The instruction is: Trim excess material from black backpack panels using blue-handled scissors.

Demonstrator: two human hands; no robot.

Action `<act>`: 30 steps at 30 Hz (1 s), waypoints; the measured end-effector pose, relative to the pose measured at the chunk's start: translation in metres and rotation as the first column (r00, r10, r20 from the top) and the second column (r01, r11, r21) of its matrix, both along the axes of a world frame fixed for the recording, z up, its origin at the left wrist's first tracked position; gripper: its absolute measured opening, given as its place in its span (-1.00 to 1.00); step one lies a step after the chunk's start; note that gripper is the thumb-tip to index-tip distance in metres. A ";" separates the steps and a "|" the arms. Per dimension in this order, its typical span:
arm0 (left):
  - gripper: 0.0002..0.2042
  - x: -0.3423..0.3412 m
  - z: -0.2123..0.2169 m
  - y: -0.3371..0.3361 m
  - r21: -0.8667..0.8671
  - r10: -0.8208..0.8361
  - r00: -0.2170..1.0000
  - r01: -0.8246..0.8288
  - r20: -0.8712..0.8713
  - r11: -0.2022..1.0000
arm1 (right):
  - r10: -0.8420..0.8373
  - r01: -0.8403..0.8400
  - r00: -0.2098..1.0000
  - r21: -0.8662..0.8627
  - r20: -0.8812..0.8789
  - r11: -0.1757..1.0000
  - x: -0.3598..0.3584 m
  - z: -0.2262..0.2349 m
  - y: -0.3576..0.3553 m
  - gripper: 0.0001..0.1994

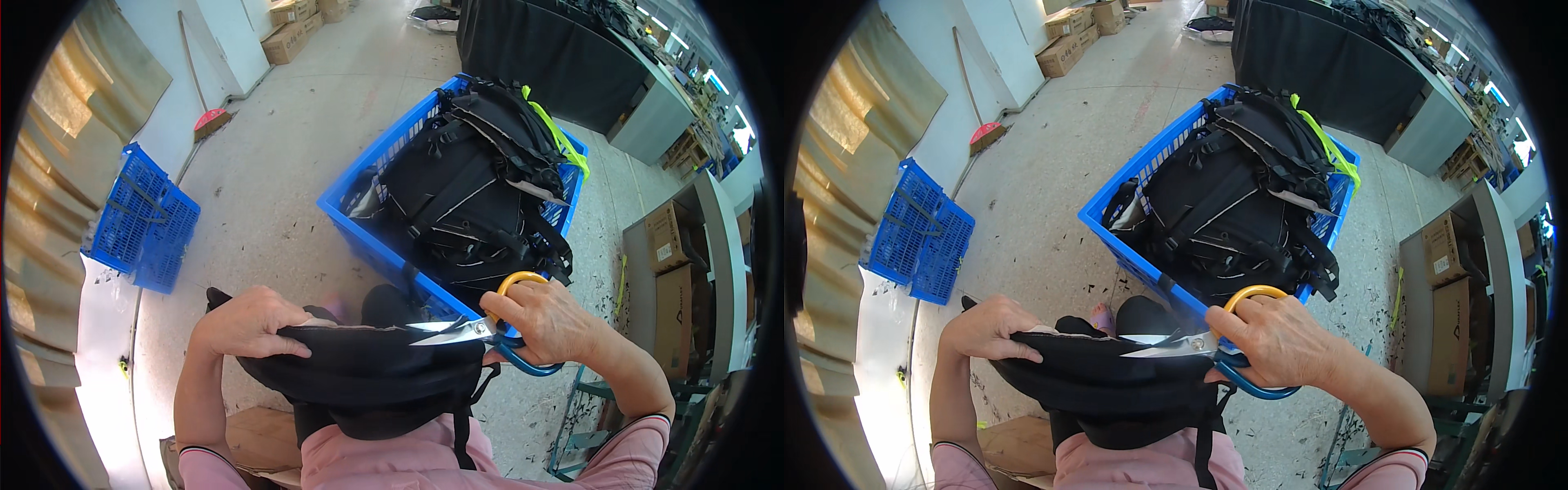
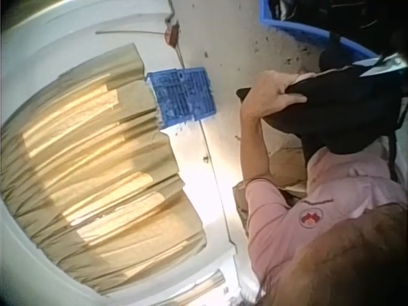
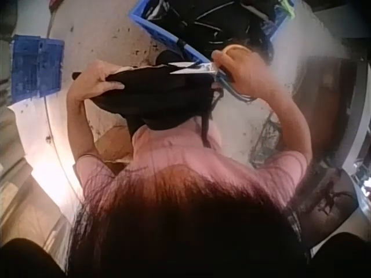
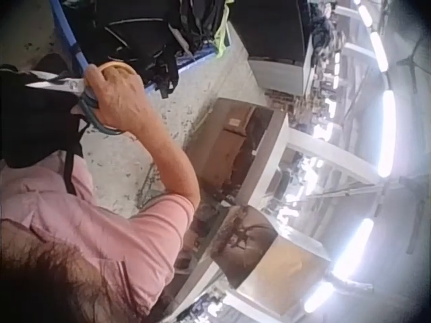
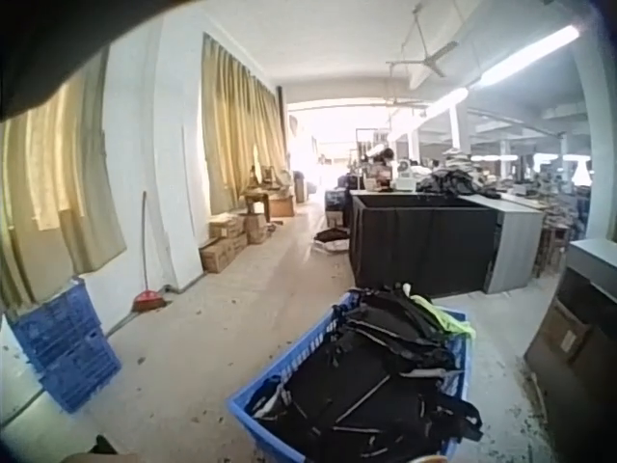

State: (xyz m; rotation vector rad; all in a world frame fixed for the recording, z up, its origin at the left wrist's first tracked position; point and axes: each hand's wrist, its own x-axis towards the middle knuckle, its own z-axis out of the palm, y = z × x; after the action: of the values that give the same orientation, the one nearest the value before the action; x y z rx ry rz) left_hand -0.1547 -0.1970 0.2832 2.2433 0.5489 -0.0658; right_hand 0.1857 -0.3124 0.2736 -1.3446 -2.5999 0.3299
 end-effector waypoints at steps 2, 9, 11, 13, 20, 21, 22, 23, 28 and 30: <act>-0.64 -0.001 -0.003 -0.001 -0.017 -0.001 1.000 0.002 0.030 1.000 | 0.000 0.001 0.999 -0.033 0.034 0.999 0.005 -0.004 -0.002 -0.52; -0.61 0.000 -0.002 -0.004 0.020 0.066 0.997 -0.067 0.045 0.998 | -0.065 0.055 0.991 -0.090 -0.117 0.994 0.010 0.004 0.001 -0.49; -0.59 0.004 0.001 -0.004 0.082 0.055 0.998 -0.053 -0.020 0.995 | -0.121 0.096 0.974 -0.133 -0.191 0.986 0.004 0.008 0.007 -0.45; -0.60 0.009 0.002 -0.006 0.092 0.062 0.998 -0.061 -0.006 0.994 | -0.117 0.075 0.941 -0.141 -0.317 0.987 -0.009 0.002 0.017 -0.36; -0.60 -0.005 0.009 -0.011 0.128 0.152 0.987 -0.157 0.050 0.979 | -0.257 -0.078 0.815 -0.538 -0.519 0.840 -0.047 -0.023 0.027 -0.56; -0.60 -0.018 0.011 -0.008 0.130 0.157 0.986 -0.163 0.049 0.978 | -0.204 -0.101 0.786 -0.448 -0.583 0.888 -0.045 -0.027 0.024 -0.57; -0.60 -0.035 0.014 -0.003 0.220 0.233 0.973 -0.227 0.000 0.949 | -0.201 -0.105 0.787 -0.447 -0.584 0.888 -0.043 -0.031 0.022 -0.57; -0.58 -0.052 0.016 -0.002 0.310 0.311 0.950 -0.283 -0.042 0.908 | -0.255 -0.079 0.782 -0.496 -0.569 0.865 -0.040 -0.034 0.019 -0.57; -0.64 -0.101 -0.044 -0.012 -0.357 0.703 0.640 -0.607 0.310 0.710 | -0.294 -0.049 0.781 -0.524 -0.551 0.850 -0.042 -0.031 0.017 -0.55; -0.66 -0.101 -0.062 -0.019 -0.537 0.817 0.448 -0.616 0.362 0.576 | -0.296 -0.033 0.813 -0.548 -0.501 0.836 -0.042 -0.024 0.021 -0.49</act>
State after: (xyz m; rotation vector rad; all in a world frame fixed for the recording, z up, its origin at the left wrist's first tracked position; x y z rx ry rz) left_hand -0.2557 -0.2164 0.2212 1.3869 1.0280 0.9057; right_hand 0.1440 -0.2914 0.2492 -1.2948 -1.9438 1.2999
